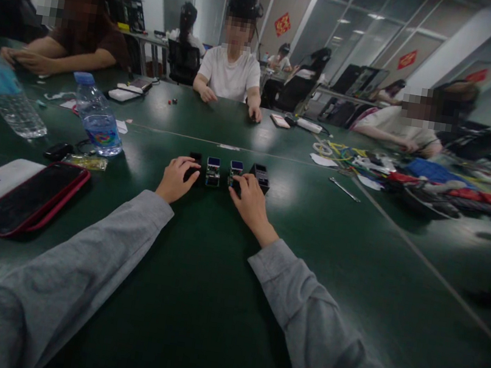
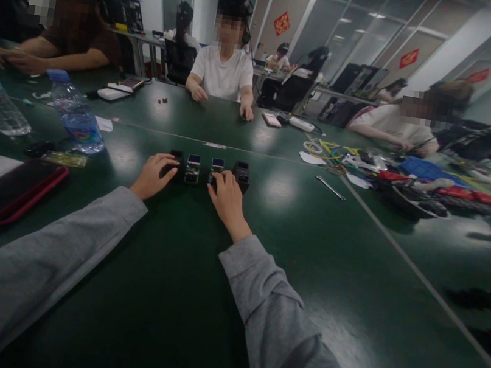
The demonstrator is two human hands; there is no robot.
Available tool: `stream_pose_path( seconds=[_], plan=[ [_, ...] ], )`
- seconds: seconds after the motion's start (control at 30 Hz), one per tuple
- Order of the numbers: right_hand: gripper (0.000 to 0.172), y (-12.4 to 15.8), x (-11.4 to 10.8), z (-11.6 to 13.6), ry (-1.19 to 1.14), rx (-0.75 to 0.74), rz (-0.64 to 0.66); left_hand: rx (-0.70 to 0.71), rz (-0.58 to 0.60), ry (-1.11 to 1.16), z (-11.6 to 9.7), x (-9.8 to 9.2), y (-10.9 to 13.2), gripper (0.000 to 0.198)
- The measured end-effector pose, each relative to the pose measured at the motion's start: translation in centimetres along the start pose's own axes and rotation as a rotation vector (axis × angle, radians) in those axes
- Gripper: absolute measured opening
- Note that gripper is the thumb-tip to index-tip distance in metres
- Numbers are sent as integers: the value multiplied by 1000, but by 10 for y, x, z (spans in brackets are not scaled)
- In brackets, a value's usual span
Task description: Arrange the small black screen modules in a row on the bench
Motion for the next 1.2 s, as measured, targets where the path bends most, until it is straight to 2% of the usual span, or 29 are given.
stream_pose_path(
  seconds=[0.2, 0.33, 0.47, 0.73, 1.03, 1.1, 1.2],
  plan=[
    [29, -1, 1, -2, 31, 8, 13, 86, -22, -65, -20, -9, 3, 28],
    [31, -1, 0, -3, 44, 35, -5, 282, 72, -138, -43, -6, 10, 31],
    [32, 0, 2, -4, 25, 34, 15, 401, 151, -172, -51, 2, 15, 38],
    [32, 0, 9, -7, -60, 44, 45, 407, 175, -184, -48, 7, 15, 40],
    [32, -1, 7, -2, -68, 10, 64, 396, 201, -190, -49, 5, 16, 39],
    [31, -1, 2, 1, -44, 5, 42, 397, 201, -192, -49, 6, 15, 39],
    [32, -2, -11, -4, 13, 90, -82, 390, 187, -180, -50, 5, 15, 38]
  ],
)
Point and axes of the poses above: each hand's wrist, its own y-axis away from the middle knuckle, its own x-axis out of the palm, z = x × y, the point moved 6 cm from there along -y, towards the middle knuckle
